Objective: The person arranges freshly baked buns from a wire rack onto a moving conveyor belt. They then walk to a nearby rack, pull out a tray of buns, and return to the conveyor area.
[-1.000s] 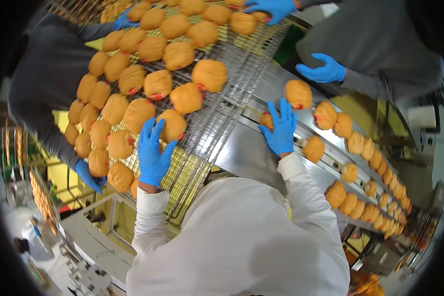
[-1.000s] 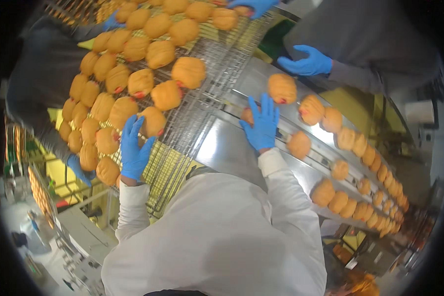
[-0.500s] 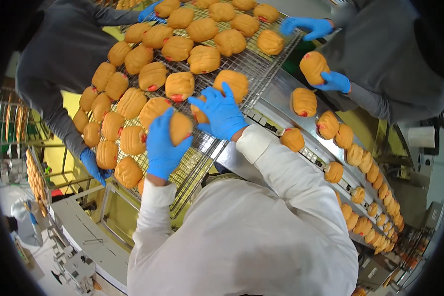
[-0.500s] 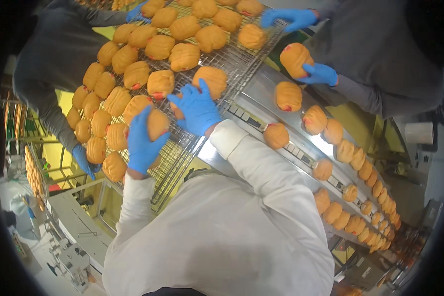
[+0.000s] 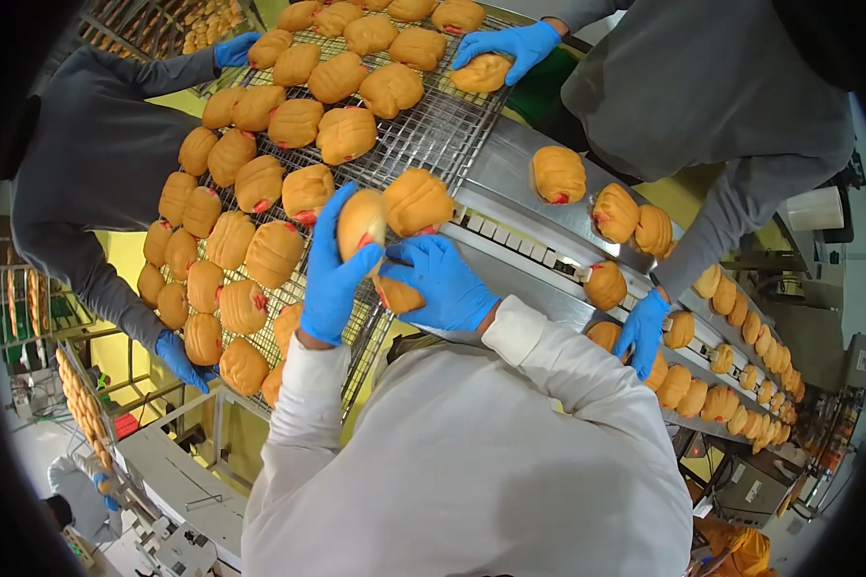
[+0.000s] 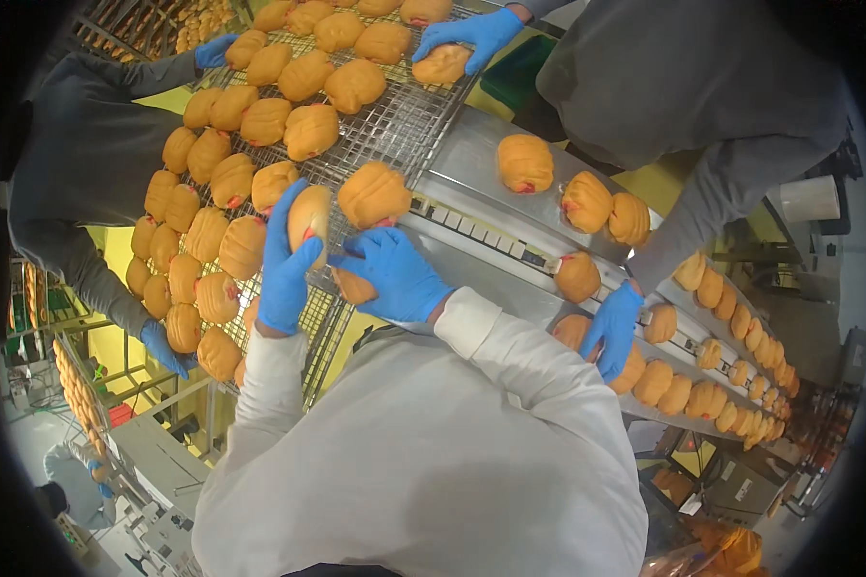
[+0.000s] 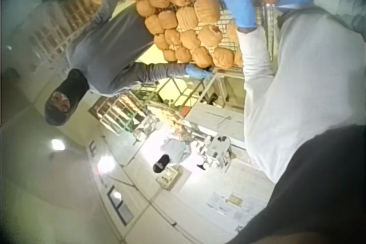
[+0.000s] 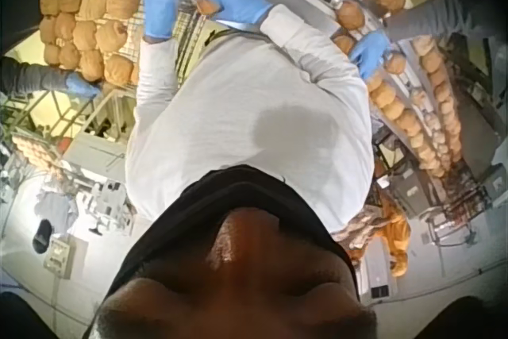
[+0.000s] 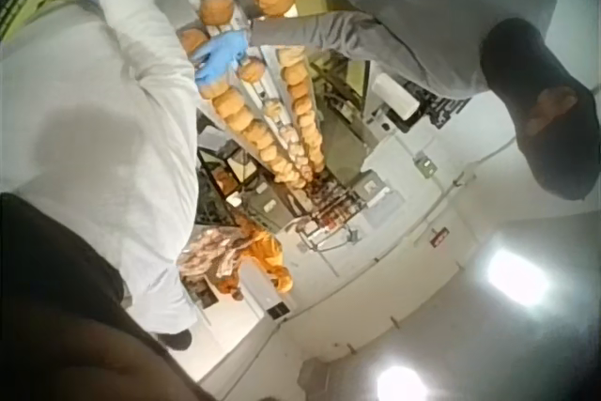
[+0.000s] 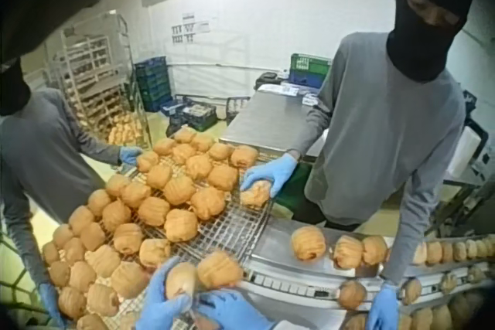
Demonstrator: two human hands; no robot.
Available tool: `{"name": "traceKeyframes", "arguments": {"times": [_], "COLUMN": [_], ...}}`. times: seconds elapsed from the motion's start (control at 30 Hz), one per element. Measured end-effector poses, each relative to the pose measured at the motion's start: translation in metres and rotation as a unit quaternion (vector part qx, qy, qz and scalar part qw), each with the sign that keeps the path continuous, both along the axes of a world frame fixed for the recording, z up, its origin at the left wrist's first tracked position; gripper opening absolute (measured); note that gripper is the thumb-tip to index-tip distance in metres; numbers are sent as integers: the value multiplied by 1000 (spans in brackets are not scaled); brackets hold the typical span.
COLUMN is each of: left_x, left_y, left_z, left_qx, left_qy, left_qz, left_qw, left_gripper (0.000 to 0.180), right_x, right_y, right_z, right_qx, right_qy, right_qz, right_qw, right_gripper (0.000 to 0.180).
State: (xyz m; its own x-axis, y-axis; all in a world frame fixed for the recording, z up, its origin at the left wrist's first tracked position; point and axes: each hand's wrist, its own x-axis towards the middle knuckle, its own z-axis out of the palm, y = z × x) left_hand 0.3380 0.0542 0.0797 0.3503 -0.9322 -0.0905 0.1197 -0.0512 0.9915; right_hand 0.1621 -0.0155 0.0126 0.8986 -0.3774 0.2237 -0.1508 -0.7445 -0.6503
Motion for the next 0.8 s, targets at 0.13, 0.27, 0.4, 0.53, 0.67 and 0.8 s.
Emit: {"name": "traceKeyframes", "arguments": {"times": [0.13,0.27,0.4,0.53,0.67,0.8], "left_x": [-12,-22,-41,-67,-110,-132], "left_y": [-46,-55,-44,-51,-65,-71], "left_z": [-14,-27,-38,-57,-90,-112], "left_qx": [57,54,27,-41,-93,-22], "left_qy": [-31,-36,-19,-227,-487,-594], "left_qz": [-171,-158,-114,-143,-205,-305], "left_qw": [983,985,993,962,844,744], "left_gripper": [86,84,78,80,72,63], "right_x": [-28,-90,-148,-170,-174,-207], "right_y": [11,-5,-20,-5,24,49], "right_z": [4,-6,-52,-80,-64,-32], "right_qx": [67,151,-15,-49,18,86], "right_qy": [-35,-56,105,149,-24,-50], "right_qz": [-19,-171,-385,-460,-489,-606], "right_qw": [997,972,917,874,872,789], "right_gripper": [65,71,62,60,50,55]}}
